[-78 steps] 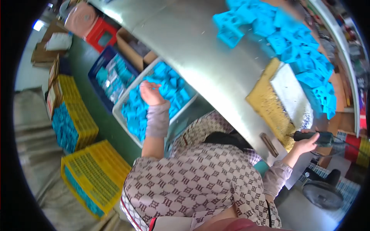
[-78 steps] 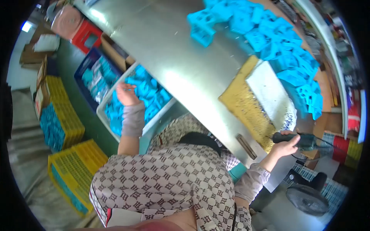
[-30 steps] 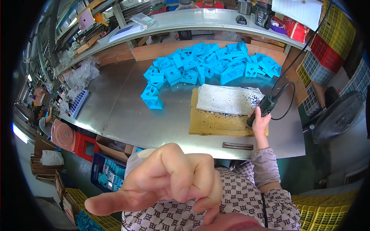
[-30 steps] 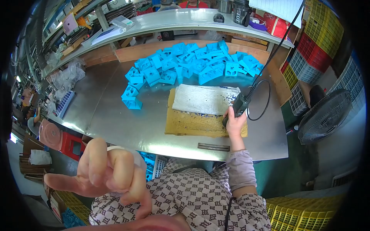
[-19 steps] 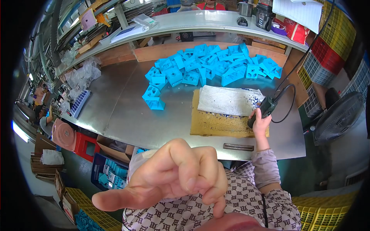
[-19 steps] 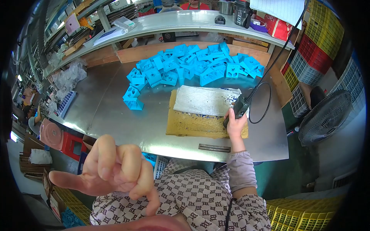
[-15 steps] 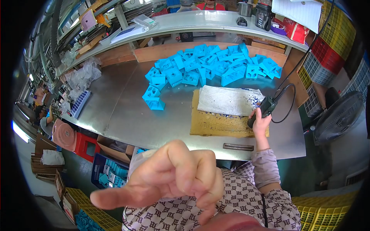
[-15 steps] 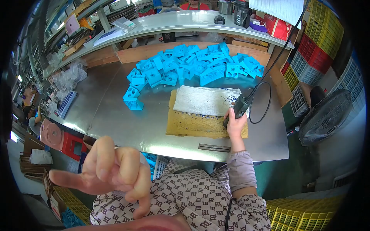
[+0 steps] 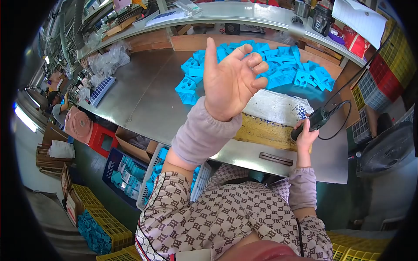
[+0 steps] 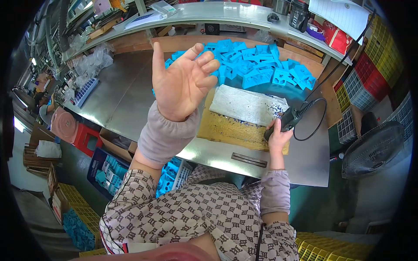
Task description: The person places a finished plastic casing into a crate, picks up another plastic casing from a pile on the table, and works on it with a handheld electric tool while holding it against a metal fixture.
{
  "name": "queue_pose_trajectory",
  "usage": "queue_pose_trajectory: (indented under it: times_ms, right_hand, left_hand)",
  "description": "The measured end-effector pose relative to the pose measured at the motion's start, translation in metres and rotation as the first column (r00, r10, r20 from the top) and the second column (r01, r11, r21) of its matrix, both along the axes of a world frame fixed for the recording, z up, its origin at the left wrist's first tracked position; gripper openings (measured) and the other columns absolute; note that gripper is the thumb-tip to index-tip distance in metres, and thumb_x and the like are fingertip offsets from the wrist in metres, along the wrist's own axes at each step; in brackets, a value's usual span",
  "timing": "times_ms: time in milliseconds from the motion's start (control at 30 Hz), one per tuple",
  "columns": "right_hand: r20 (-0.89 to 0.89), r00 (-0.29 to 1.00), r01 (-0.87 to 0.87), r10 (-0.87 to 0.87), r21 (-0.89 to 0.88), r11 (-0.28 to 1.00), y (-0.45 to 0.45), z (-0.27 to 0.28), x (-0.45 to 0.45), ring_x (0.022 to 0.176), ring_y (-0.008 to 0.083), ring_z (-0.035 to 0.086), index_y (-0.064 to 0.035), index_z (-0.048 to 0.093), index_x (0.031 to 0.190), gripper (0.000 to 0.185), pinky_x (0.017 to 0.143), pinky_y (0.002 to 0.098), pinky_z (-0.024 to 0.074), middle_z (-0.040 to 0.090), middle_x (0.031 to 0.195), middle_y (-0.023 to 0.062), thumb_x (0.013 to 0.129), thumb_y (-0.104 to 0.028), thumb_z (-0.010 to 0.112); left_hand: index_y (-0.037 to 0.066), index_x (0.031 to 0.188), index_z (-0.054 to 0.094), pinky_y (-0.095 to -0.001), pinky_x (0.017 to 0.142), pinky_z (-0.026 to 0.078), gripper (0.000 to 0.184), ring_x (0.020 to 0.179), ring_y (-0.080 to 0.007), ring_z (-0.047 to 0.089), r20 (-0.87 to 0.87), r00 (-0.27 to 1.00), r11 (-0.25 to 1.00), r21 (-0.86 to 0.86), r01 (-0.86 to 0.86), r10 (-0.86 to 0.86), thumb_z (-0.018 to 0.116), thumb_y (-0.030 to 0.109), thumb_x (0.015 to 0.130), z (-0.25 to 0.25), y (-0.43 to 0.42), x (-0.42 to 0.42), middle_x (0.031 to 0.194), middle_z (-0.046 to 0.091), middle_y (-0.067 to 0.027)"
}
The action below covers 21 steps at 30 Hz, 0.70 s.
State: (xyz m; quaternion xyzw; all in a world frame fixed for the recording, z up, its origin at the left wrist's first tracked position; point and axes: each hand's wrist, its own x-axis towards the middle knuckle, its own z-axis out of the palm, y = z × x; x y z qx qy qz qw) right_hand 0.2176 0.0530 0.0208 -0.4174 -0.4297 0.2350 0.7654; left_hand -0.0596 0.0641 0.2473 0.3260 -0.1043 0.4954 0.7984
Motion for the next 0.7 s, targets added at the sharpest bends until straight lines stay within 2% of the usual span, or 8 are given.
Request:
queue_pose_trajectory:
  times_ms: [200, 267, 333, 400, 467, 533, 567, 700]
  right_hand:
    - [-0.005, 1.0, 0.026, -0.026, -0.013, 1.0, 0.003, -0.014, 0.007, 0.054, 0.0155, 0.055, 0.0028, 0.05, 0.109, 0.023, 0.053, 0.0283, 0.046, 0.058, 0.067, 0.0072, 0.092, -0.01, 0.058]
    - [0.005, 0.999, 0.049, -0.049, -0.066, 0.997, 0.005, -0.021, 0.009, 0.057, 0.016, 0.056, 0.0026, 0.05, 0.112, 0.025, 0.055, 0.0289, 0.0468, 0.059, 0.068, 0.0077, 0.092, -0.011, 0.058]
    - [0.001, 0.999, 0.033, -0.033, -0.06, 0.998, 0.002, -0.016, 0.002, 0.057, 0.016, 0.056, 0.0026, 0.05, 0.112, 0.025, 0.055, 0.0289, 0.0468, 0.058, 0.068, 0.0078, 0.093, -0.012, 0.057]
    - [0.009, 1.0, 0.009, -0.009, -0.035, 0.999, -0.004, -0.007, -0.001, 0.058, 0.0159, 0.056, 0.0027, 0.05, 0.112, 0.025, 0.056, 0.0289, 0.0467, 0.058, 0.068, 0.008, 0.094, -0.012, 0.057]
    - [0.019, 1.0, -0.008, 0.008, -0.02, 1.0, -0.009, -0.001, -0.003, 0.058, 0.0159, 0.055, 0.0027, 0.05, 0.112, 0.024, 0.056, 0.0288, 0.0467, 0.058, 0.068, 0.0081, 0.094, -0.013, 0.056]
    - [0.032, 0.999, -0.022, 0.022, -0.016, 1.0, -0.012, 0.003, -0.003, 0.059, 0.0158, 0.055, 0.0028, 0.05, 0.112, 0.024, 0.056, 0.0288, 0.0466, 0.058, 0.068, 0.0083, 0.095, -0.014, 0.055]
    - [0.033, 0.999, -0.025, 0.026, -0.008, 1.0, -0.012, 0.004, -0.003, 0.059, 0.0158, 0.055, 0.0028, 0.05, 0.112, 0.024, 0.056, 0.0288, 0.0466, 0.058, 0.068, 0.0084, 0.095, -0.014, 0.054]
    - [-0.002, 1.0, 0.029, -0.029, 0.03, 0.999, -0.005, -0.003, -0.001, 0.054, 0.0151, 0.053, 0.0041, 0.05, 0.11, 0.022, 0.052, 0.0278, 0.0452, 0.056, 0.065, 0.0082, 0.096, -0.013, 0.052]
  left_hand:
    - [0.0, 0.117, 0.045, -0.0311, 0.067, 0.045, 0.083, 0.086, -0.0213, 0.044, 0.018, 0.989, 0.986, -0.073, 0.15, -0.149, 0.038, 0.076, 0.085, 0.009, -0.034, 0.017, 0.094, 0.045, -0.0079]
    - [0.01, 0.109, 0.052, -0.0428, 0.076, 0.051, 0.072, 0.097, -0.0257, 0.055, -0.024, 0.919, 0.917, -0.079, 0.391, -0.394, 0.035, 0.076, 0.086, 0.022, -0.069, 0.033, 0.093, 0.056, -0.0062]
    - [0.009, 0.111, 0.05, -0.0512, 0.078, 0.052, 0.071, 0.099, -0.0269, 0.055, 0.088, 0.742, 0.74, -0.063, 0.67, -0.664, 0.032, 0.074, 0.088, 0.027, -0.099, 0.047, 0.097, 0.055, -0.0075]
    - [0.009, 0.111, 0.047, -0.05, 0.082, 0.054, 0.063, 0.1, -0.0249, 0.056, 0.175, 0.596, 0.61, 0.04, 0.791, -0.784, 0.037, 0.067, 0.091, 0.03, -0.121, 0.057, 0.098, 0.052, -0.0082]
    - [0.005, 0.127, 0.043, -0.0501, 0.083, 0.053, 0.082, 0.107, -0.0278, 0.054, 0.346, 0.415, 0.494, 0.181, 0.85, -0.842, 0.03, 0.075, 0.087, 0.033, -0.135, 0.077, 0.108, 0.052, -0.0103]
    - [0.003, 0.133, 0.041, -0.0473, 0.084, 0.053, 0.09, 0.11, -0.0288, 0.054, 0.38, 0.304, 0.425, 0.288, 0.858, -0.873, 0.028, 0.078, 0.085, 0.028, -0.141, 0.094, 0.112, 0.052, -0.0111]
    - [0.002, 0.131, 0.042, -0.0443, 0.084, 0.054, 0.089, 0.109, -0.0284, 0.054, 0.347, 0.303, 0.414, 0.316, 0.854, -0.888, 0.029, 0.078, 0.086, 0.024, -0.142, 0.101, 0.11, 0.052, -0.0109]
    - [0.0, 0.123, 0.045, -0.034, 0.084, 0.05, 0.085, 0.1, -0.0252, 0.054, 0.218, 0.37, 0.399, 0.106, 0.911, -0.903, 0.034, 0.076, 0.086, 0.034, -0.158, 0.08, 0.106, 0.051, -0.0103]
